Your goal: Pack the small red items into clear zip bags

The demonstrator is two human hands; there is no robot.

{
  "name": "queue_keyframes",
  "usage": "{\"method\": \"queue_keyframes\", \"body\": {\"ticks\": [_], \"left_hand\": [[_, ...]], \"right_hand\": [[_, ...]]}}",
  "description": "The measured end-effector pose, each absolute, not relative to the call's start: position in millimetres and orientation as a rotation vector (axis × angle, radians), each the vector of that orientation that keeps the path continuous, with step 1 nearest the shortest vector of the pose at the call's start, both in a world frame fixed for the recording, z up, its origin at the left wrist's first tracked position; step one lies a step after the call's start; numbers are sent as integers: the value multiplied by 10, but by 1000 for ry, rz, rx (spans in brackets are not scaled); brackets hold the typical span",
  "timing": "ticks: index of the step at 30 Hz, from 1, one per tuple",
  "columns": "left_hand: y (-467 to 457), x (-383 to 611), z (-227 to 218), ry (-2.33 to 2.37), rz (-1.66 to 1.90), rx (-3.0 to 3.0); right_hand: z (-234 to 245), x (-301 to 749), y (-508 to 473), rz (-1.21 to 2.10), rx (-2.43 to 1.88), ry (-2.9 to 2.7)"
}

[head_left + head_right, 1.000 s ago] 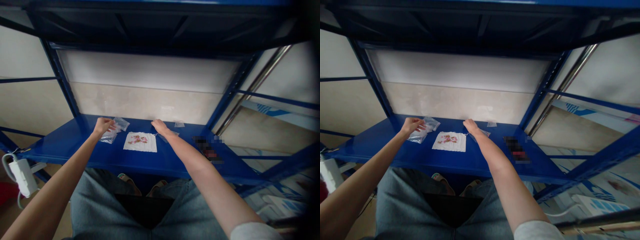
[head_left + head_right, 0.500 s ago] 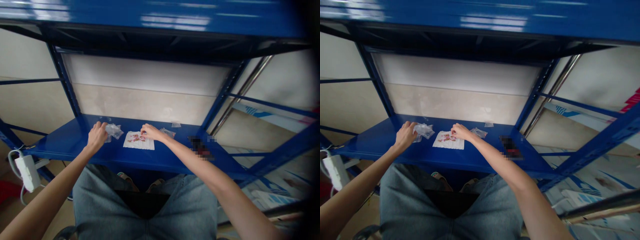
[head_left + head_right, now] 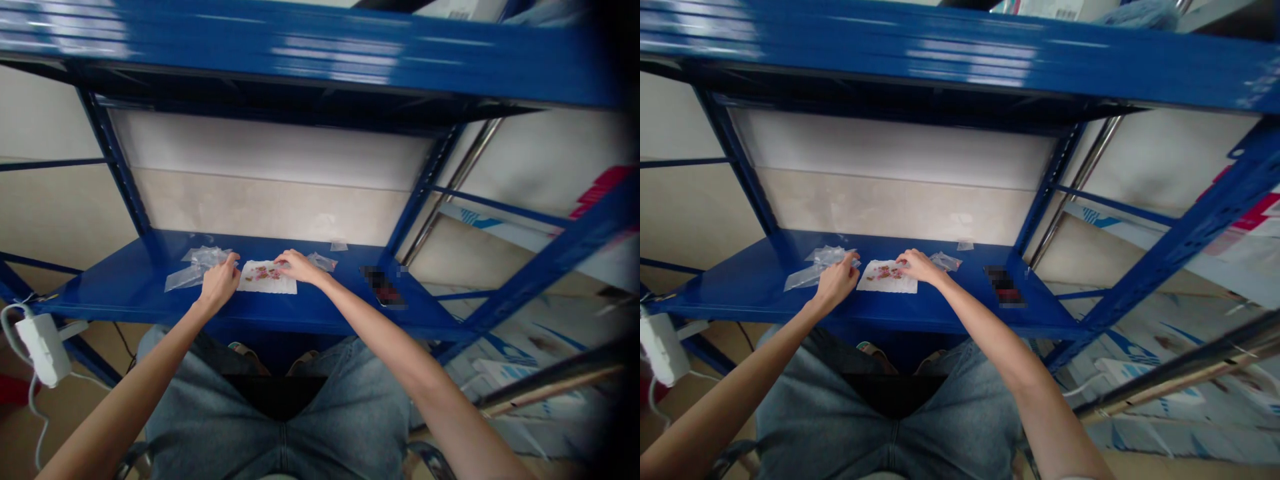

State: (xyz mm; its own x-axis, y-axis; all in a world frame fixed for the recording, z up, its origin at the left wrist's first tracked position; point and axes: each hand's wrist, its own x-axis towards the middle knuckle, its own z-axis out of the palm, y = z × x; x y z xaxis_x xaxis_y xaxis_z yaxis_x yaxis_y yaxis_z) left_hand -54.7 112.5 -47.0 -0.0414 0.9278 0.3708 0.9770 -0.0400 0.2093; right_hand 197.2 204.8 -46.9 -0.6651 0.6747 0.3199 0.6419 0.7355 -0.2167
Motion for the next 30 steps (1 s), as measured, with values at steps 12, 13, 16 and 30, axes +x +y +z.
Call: {"method": "queue_keyframes", "body": {"ticks": [12, 13, 16, 30], "left_hand": [[1172, 125, -408, -1924, -1103, -2269], [1165, 182, -419, -1912, -1155, -2284], [1120, 308, -465, -1873, -1256, -2360], [552, 376, -390, -1827, -2448, -2292]], "right_hand": [[-507, 2958, 1995, 25, -1823, -2154], [-546, 2969, 1973, 33, -1846, -2136], [-627, 2944, 1932, 39, -1867, -2063], [-241, 2196, 1209, 280, -1243, -1717]]}}
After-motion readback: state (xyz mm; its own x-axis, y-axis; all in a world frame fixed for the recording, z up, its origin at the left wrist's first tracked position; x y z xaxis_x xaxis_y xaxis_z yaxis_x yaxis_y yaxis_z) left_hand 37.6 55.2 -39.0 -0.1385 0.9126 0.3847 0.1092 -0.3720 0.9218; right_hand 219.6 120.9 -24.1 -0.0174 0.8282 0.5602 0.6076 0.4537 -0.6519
